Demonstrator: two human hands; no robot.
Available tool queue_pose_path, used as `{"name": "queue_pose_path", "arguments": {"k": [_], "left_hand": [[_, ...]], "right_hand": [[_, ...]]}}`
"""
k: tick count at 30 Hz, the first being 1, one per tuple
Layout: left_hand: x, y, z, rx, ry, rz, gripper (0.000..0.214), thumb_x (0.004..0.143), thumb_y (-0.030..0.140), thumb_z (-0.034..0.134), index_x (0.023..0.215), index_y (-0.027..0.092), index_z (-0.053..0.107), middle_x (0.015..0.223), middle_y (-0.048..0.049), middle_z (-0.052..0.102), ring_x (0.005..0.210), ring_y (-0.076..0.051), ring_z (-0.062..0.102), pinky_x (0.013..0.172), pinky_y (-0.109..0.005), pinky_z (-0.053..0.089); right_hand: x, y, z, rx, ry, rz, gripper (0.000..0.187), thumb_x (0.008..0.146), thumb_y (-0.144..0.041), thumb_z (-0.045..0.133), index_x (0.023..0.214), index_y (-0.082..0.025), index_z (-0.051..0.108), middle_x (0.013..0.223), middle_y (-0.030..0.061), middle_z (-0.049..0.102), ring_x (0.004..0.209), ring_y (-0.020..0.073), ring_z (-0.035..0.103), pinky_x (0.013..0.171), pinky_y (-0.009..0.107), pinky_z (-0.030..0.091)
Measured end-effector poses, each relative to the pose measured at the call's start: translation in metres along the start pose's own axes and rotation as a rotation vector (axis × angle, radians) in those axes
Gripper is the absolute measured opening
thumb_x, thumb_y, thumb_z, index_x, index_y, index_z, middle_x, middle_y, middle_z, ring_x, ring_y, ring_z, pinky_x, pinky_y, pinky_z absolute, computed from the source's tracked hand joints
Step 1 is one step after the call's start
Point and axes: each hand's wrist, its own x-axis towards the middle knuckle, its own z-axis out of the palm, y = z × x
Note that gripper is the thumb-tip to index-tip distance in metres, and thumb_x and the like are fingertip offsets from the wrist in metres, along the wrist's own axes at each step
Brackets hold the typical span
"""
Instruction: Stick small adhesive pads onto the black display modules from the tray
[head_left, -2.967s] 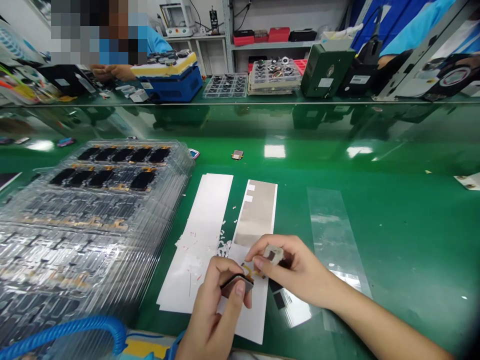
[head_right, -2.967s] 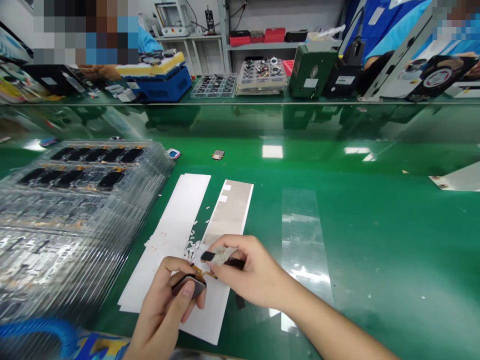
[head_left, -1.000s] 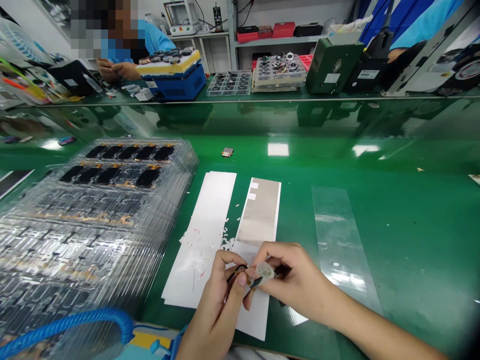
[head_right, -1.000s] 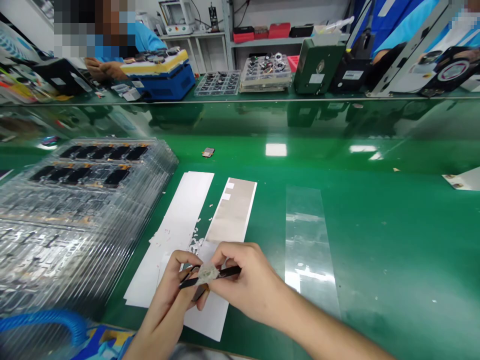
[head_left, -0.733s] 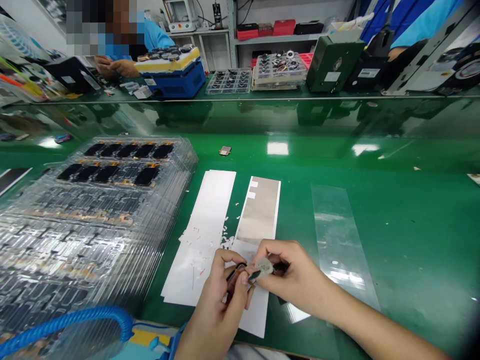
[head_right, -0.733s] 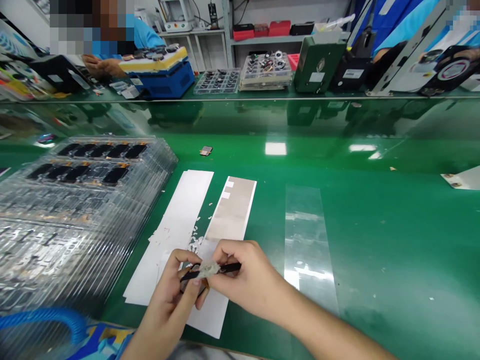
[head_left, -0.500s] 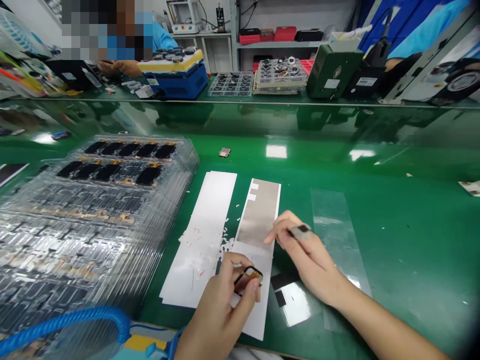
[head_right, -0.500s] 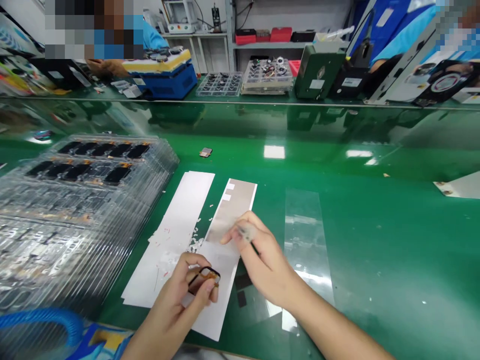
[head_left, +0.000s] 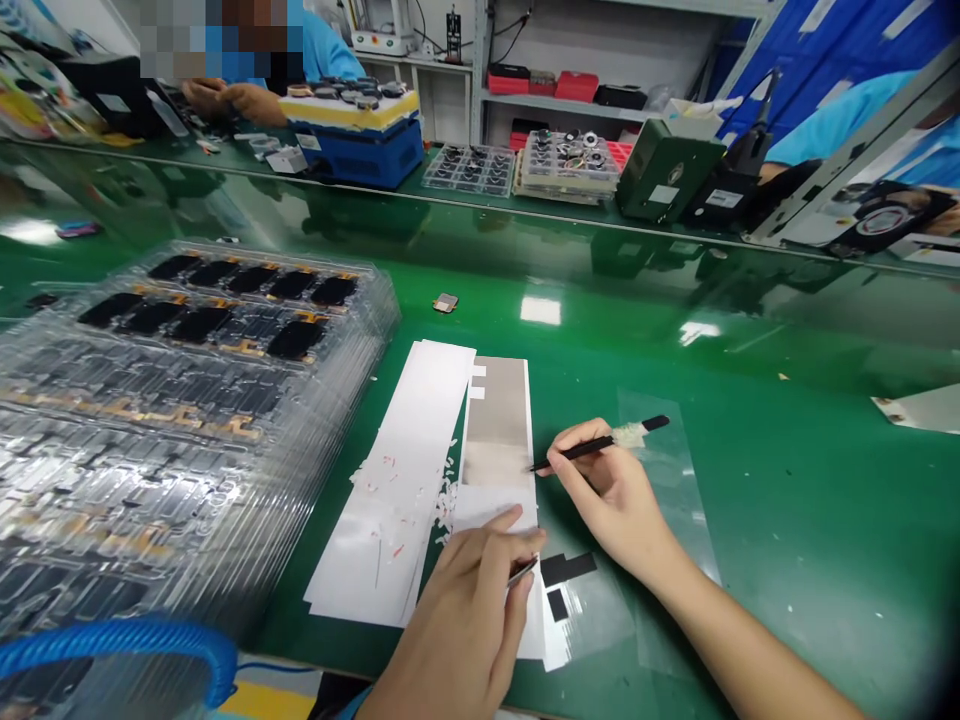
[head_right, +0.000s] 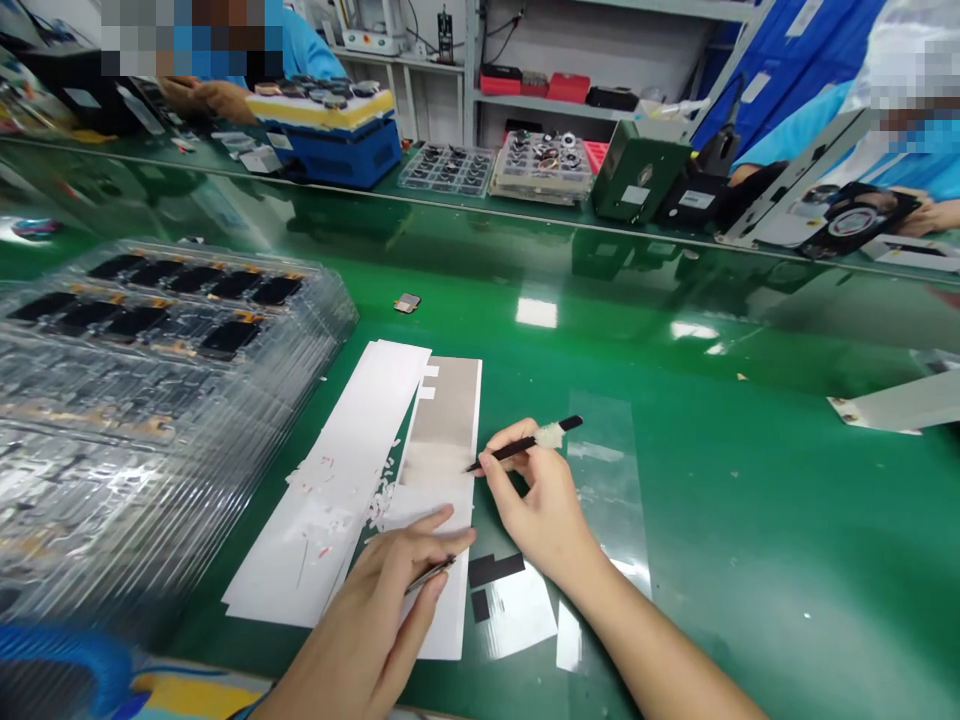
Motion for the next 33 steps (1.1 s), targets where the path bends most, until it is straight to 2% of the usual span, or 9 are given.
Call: {"name": "queue_pose_path", "arguments": {"k": [3,6,11,17,21,26,30,33], "left_hand": [[0.010,0.000,-0.005,0.064,-0.083,0.053,0.032,0.094,0.005,0.040,0.121,0.020,0.049,0.118,-0.0112,0.070,0.138,-0.028,0.043,0.106,-0.053,0.041],[0.019,-0.001,-0.008,0.074,-0.143,0.043,0.032,0.093,0.001,0.040,0.116,0.021,0.050,0.122,-0.0115,0.069,0.141,-0.028,0.039,0.112,-0.055,0.034],[0.020,-0.003,-0.006,0.107,-0.169,0.009,0.031,0.093,0.001,0.039,0.113,0.021,0.049,0.127,-0.0117,0.067,0.140,-0.027,0.040,0.114,-0.058,0.030],[0.019,-0.003,-0.004,0.165,-0.186,0.026,0.029,0.094,0.002,0.036,0.114,0.021,0.045,0.126,-0.0137,0.067,0.140,-0.027,0.041,0.115,-0.060,0.025],[0.020,-0.004,-0.004,0.178,-0.188,0.033,0.029,0.095,0.002,0.037,0.115,0.020,0.045,0.128,-0.0140,0.066,0.140,-0.026,0.041,0.115,-0.060,0.025],[0.020,-0.002,-0.005,0.132,-0.185,0.000,0.030,0.094,0.003,0.037,0.116,0.021,0.047,0.128,-0.0126,0.067,0.139,-0.027,0.042,0.115,-0.060,0.022],[0.016,0.000,-0.007,0.001,-0.124,-0.059,0.025,0.097,0.008,0.039,0.113,0.023,0.050,0.130,-0.0115,0.064,0.135,-0.027,0.046,0.115,-0.057,0.024],[0.011,0.004,-0.010,-0.266,0.031,-0.210,0.011,0.100,0.020,0.042,0.106,0.024,0.050,0.123,-0.0123,0.066,0.122,-0.027,0.056,0.103,-0.048,0.040]], "right_hand": [[-0.002,0.000,0.001,-0.035,0.017,0.034,0.016,0.089,-0.035,0.063,0.086,-0.020,0.056,0.088,0.0008,0.051,0.071,0.0131,0.063,0.067,0.028,0.060],[-0.002,0.000,0.001,-0.017,0.042,0.076,0.021,0.088,-0.038,0.064,0.085,-0.020,0.056,0.088,0.0008,0.051,0.069,0.0126,0.065,0.064,0.026,0.059],[-0.002,-0.002,-0.001,-0.036,0.071,0.096,0.026,0.087,-0.043,0.065,0.083,-0.018,0.056,0.087,0.0013,0.052,0.067,0.0130,0.067,0.067,0.027,0.059],[0.000,-0.002,-0.005,-0.021,0.051,0.177,0.033,0.084,-0.049,0.067,0.080,-0.018,0.055,0.078,0.0008,0.056,0.065,0.0151,0.069,0.065,0.028,0.060],[0.001,-0.003,-0.004,-0.028,0.055,0.173,0.035,0.082,-0.050,0.068,0.078,-0.018,0.056,0.077,0.0013,0.058,0.065,0.0158,0.070,0.066,0.028,0.061],[0.001,-0.014,-0.002,0.110,0.012,0.243,0.032,0.080,-0.046,0.073,0.077,-0.020,0.053,0.066,-0.0002,0.063,0.058,0.0151,0.069,0.062,0.028,0.061],[-0.001,-0.023,-0.005,0.255,0.076,0.207,0.026,0.081,-0.036,0.074,0.082,-0.021,0.052,0.066,-0.0010,0.068,0.061,0.0149,0.071,0.064,0.026,0.061],[-0.009,-0.029,-0.002,0.327,0.138,0.108,0.020,0.082,-0.030,0.074,0.082,-0.022,0.056,0.074,-0.0024,0.067,0.065,0.0145,0.073,0.067,0.027,0.063]]}}
